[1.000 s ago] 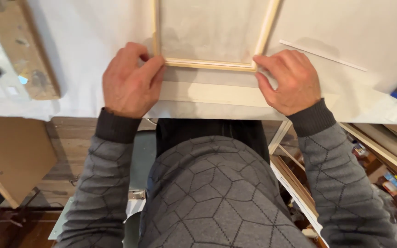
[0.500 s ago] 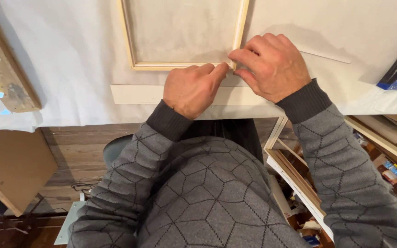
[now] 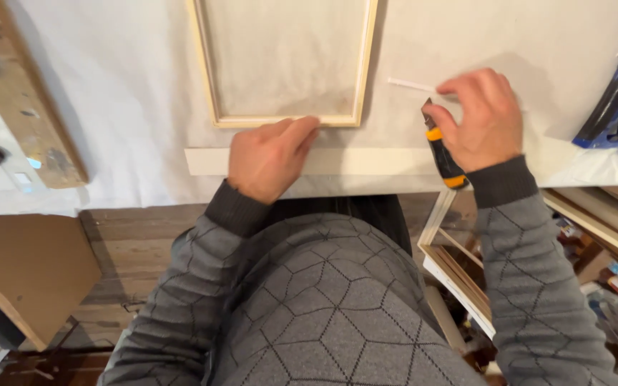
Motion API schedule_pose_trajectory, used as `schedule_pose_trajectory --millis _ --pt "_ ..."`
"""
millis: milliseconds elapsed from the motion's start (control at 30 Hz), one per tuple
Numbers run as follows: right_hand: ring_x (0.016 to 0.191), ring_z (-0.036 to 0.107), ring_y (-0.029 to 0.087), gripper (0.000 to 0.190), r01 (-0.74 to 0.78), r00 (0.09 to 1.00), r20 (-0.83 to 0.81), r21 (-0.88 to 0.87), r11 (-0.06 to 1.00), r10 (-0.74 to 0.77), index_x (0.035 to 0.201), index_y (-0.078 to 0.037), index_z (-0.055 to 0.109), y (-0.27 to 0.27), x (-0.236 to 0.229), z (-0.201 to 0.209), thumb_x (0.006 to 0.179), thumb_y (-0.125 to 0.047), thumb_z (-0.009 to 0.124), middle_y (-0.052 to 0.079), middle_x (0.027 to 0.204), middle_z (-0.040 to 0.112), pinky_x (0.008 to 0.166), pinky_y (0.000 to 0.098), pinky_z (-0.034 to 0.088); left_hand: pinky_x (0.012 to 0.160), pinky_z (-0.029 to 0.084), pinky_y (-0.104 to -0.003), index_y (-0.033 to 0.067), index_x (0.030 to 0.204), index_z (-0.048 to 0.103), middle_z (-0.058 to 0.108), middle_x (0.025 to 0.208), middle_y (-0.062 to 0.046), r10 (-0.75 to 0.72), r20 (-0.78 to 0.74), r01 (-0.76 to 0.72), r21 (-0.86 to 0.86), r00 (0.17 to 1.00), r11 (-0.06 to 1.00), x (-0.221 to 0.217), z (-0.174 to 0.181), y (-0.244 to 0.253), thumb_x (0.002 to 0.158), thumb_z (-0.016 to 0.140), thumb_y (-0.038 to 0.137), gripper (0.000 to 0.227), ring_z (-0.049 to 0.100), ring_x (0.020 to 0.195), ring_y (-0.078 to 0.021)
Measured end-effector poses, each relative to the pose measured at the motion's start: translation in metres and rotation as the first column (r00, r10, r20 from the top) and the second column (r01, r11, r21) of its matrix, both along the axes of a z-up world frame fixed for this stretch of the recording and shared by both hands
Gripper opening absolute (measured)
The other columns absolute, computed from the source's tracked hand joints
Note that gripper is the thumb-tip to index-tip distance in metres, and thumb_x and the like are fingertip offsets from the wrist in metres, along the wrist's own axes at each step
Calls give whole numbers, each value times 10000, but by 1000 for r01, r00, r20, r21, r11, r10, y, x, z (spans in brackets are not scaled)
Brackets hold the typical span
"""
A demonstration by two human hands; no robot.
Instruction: Measuring, cutting, and installing spacers into a picture frame followed by dusting the assembly area.
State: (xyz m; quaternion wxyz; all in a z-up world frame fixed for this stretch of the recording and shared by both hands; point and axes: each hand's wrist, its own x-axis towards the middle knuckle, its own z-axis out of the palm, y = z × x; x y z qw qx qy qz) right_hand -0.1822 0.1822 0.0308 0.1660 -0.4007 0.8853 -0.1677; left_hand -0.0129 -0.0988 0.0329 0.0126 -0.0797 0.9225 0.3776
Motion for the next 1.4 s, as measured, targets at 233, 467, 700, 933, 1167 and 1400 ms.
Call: schedule_pose_trajectory --millis 233,467,700,933,1167,1400 --pt "946 649 291 126 160 986 -52 59 985 -157 1001 -75 703 34 -11 -5 962 -85 822 79 985 653 862 415 521 653 566 -358 136 1087 733 753 951 -63 209 -24 -211 -95 978 973 32 8 -57 988 730 174 106 715 773 -263" --pt "954 668 291 188 354 934 -62 -3 935 -353 1102 -48 681 20 7 0 951 -76 790 117 1068 660 841 407 524 649 541 -398 84 1098 737 728 878 -86 449 81 -434 -154 890 887 43 9 -116 952 744 154 162 690 711 -268" --pt "846 643 301 166 456 889 15 -136 880 -459 911 -39 641 -35 40 16 918 -128 781 122 943 642 751 402 512 801 533 -402 58 1110 716 651 1094 -114 383 -131 -395 -76 914 916 -50 -5 -166 947 693 48 164 646 920 -312" --pt "747 645 270 182 599 791 237 -116 792 -564 905 -23 609 -50 63 27 981 -160 701 110 880 669 685 356 512 896 516 -450 57 1092 707 655 1144 -105 62 -312 -140 -237 948 961 -198 -52 -200 928 722 56 165 600 1031 -366" --pt "710 550 161 210 952 217 839 -70 297 -499 897 -118 546 -53 72 28 1040 -267 587 25 782 586 728 348 494 760 532 -489 43 920 715 689 976 -158 -210 -210 102 -430 955 897 -279 -79 -183 849 831 238 238 645 934 -386" --pt "832 438 144 424 968 135 784 25 -249 605 802 -159 414 -92 41 64 1145 -407 437 -9 874 430 840 335 418 646 525 -500 61 902 723 707 833 -171 -312 -150 222 -431 938 875 -282 -79 -185 825 893 263 275 675 770 -387"
